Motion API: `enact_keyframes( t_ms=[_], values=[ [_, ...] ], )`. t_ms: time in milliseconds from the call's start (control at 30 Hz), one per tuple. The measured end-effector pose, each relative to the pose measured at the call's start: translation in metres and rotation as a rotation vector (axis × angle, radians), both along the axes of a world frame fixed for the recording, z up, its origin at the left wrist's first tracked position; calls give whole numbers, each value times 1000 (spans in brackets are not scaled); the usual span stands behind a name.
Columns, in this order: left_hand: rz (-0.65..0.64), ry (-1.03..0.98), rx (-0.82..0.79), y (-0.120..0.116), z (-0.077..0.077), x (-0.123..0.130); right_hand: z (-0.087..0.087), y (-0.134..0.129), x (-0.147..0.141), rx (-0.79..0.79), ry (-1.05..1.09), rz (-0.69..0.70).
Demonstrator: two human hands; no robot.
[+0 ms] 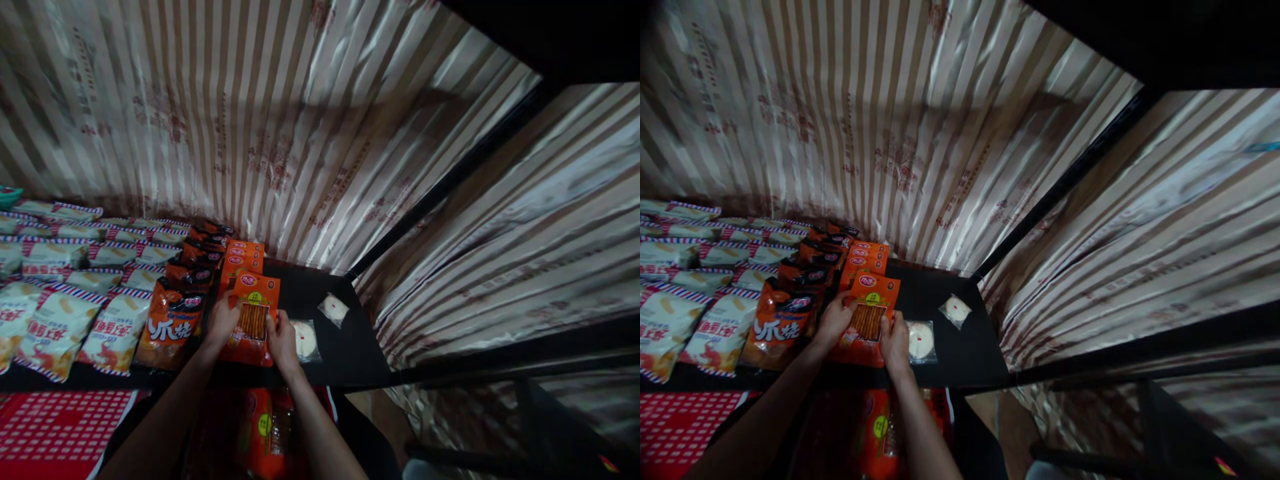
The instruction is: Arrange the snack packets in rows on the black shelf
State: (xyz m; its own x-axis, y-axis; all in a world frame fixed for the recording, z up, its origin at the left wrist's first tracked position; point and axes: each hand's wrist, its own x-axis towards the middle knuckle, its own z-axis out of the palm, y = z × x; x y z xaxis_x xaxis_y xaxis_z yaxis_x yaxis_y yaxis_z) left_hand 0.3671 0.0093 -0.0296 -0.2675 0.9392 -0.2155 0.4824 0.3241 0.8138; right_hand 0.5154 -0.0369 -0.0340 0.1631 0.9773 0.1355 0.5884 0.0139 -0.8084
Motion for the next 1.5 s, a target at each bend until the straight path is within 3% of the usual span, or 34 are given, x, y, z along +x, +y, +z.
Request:
enact_keyframes(
  t_ms=[267, 567, 1500],
  values=[
    [22, 51, -8, 3, 6, -4, -7, 23, -4, -82, -115, 10],
    [28, 130, -17, 7, 14, 0, -5, 30, -9, -91, -187, 8],
    [33, 223, 158, 18, 2, 4, -10, 53, -13, -71, -232, 39]
  ],
)
